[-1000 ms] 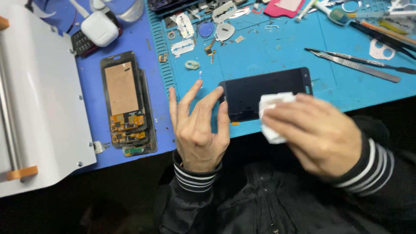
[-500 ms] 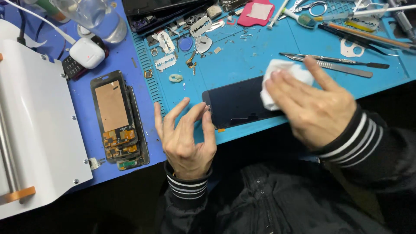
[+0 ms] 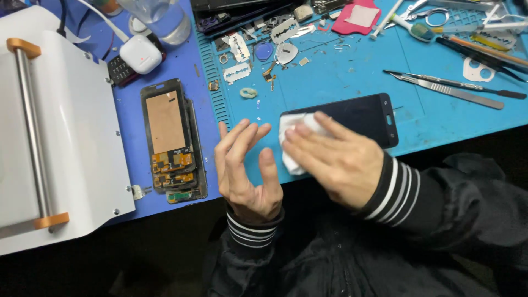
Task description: The person applies a strip of white tape to a smartphone screen, writes on it with a pencil, and then wipes the screen with a white cloth. They then apply several more strips of white tape across the screen.
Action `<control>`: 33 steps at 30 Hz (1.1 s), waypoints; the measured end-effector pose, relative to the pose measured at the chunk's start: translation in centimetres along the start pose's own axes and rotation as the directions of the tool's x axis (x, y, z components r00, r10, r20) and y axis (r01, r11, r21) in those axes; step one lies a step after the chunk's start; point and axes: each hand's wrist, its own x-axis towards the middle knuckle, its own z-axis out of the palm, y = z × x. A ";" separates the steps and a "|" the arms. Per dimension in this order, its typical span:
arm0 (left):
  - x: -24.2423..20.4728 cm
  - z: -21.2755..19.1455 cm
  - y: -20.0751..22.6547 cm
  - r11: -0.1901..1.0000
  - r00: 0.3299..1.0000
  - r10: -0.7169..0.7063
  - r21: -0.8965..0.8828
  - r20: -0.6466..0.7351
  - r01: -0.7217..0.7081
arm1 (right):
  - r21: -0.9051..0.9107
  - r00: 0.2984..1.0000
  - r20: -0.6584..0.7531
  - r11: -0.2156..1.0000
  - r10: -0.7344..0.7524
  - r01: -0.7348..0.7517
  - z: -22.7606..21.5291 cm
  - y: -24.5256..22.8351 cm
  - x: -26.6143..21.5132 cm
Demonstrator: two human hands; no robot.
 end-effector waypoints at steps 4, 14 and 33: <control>-0.6 -0.5 -0.3 0.991 1.000 -0.002 -0.131 -0.011 0.001 | -0.042 0.999 -0.022 0.999 -0.025 0.024 1.5 0.4 1.4; -0.2 -0.3 -0.4 0.999 0.997 0.010 -0.041 0.071 -0.007 | 0.010 0.995 0.063 0.996 0.083 -0.083 -3.6 0.4 -3.7; -0.5 -0.2 -0.1 0.996 0.999 -0.031 -0.087 -0.034 0.028 | -0.088 0.996 -0.003 0.993 0.084 -0.084 -0.5 -0.4 0.0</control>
